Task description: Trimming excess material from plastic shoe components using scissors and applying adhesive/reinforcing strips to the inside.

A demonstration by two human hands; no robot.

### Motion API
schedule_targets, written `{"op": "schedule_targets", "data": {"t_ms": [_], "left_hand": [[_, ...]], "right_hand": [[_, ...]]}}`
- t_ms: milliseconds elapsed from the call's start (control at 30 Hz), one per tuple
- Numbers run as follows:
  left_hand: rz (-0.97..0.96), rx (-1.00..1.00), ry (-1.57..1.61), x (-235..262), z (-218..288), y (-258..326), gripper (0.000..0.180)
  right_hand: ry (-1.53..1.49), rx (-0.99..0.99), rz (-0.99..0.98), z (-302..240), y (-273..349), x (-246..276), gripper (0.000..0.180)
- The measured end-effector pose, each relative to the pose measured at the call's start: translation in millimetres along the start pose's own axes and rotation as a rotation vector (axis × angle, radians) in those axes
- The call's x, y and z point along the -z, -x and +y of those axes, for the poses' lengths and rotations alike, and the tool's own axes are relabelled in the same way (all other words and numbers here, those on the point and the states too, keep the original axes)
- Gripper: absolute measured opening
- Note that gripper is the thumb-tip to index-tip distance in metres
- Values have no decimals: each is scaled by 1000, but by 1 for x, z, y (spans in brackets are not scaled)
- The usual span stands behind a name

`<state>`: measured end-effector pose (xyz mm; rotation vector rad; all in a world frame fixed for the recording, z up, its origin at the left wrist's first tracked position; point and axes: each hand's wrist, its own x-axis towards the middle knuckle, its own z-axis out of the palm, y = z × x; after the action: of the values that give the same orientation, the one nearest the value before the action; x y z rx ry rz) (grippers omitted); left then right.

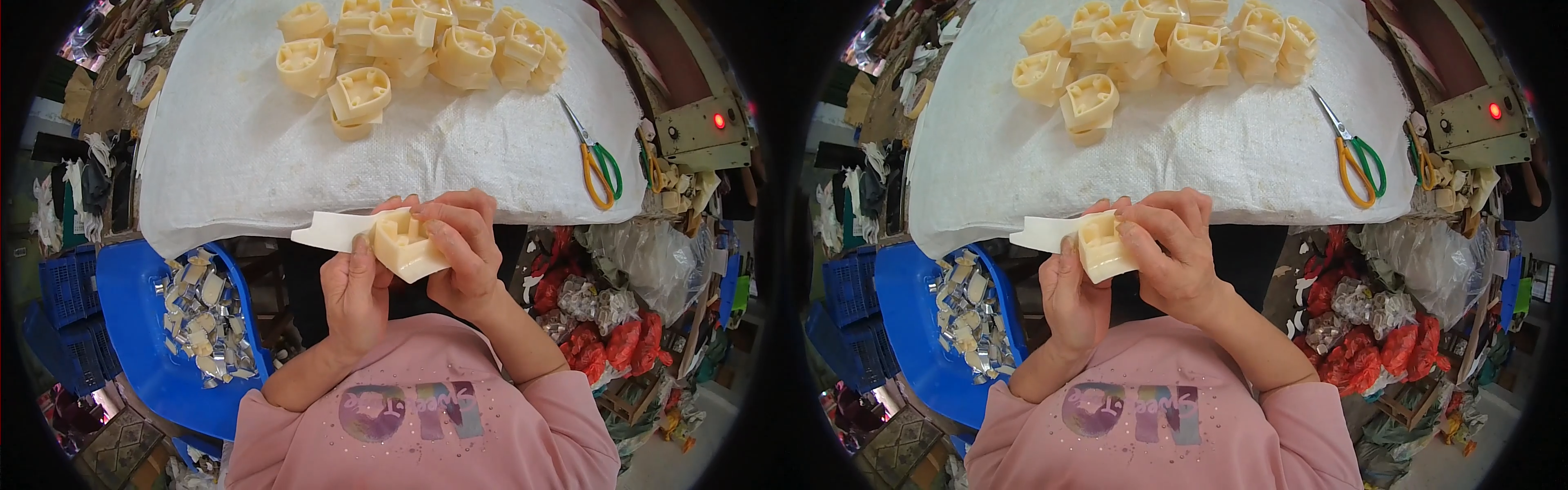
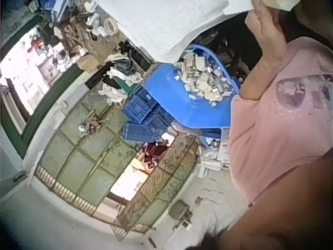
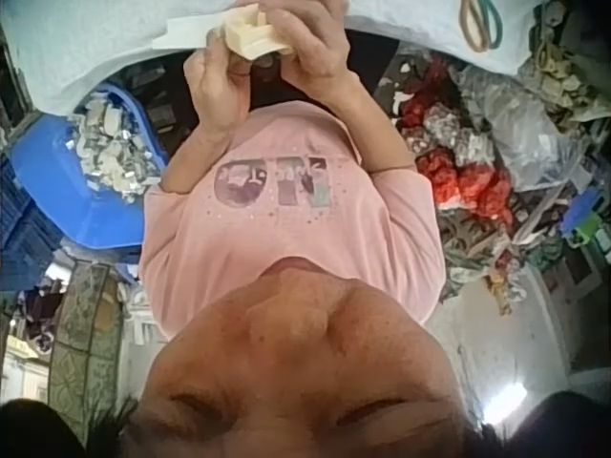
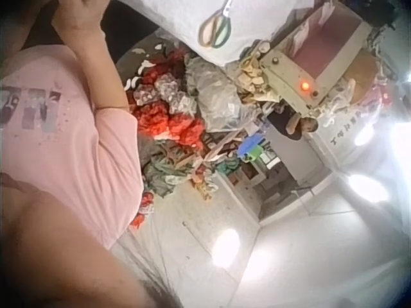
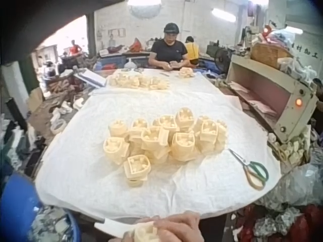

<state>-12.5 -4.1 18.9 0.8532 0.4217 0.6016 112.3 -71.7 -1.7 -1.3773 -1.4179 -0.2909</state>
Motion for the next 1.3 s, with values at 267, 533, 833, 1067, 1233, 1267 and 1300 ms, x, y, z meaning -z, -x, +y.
{"op": "schedule_targets", "data": {"t_ms": [267,533,833,1067,1233,1267,1300], "left_hand": [[-33,-34,-211,9,5,-5,49],[136,-224,-502,23,11,-7,33],[121,-157,-623,18,3,1,31],[86,-169,-813,15,4,3,30],[62,-115,-836,7,6,2,30],[58,-92,-803,7,6,2,30],[52,-70,-768,6,6,2,30]], "right_hand": [[188,-31,-42,4,0,5,38],[322,-19,-262,-13,-10,23,38],[318,-75,-454,-17,-6,31,40],[338,-166,-498,-19,-8,29,23],[338,-167,-515,-16,-5,33,22],[336,-172,-515,-16,-3,34,22],[331,-180,-519,-16,-3,33,21]]}}
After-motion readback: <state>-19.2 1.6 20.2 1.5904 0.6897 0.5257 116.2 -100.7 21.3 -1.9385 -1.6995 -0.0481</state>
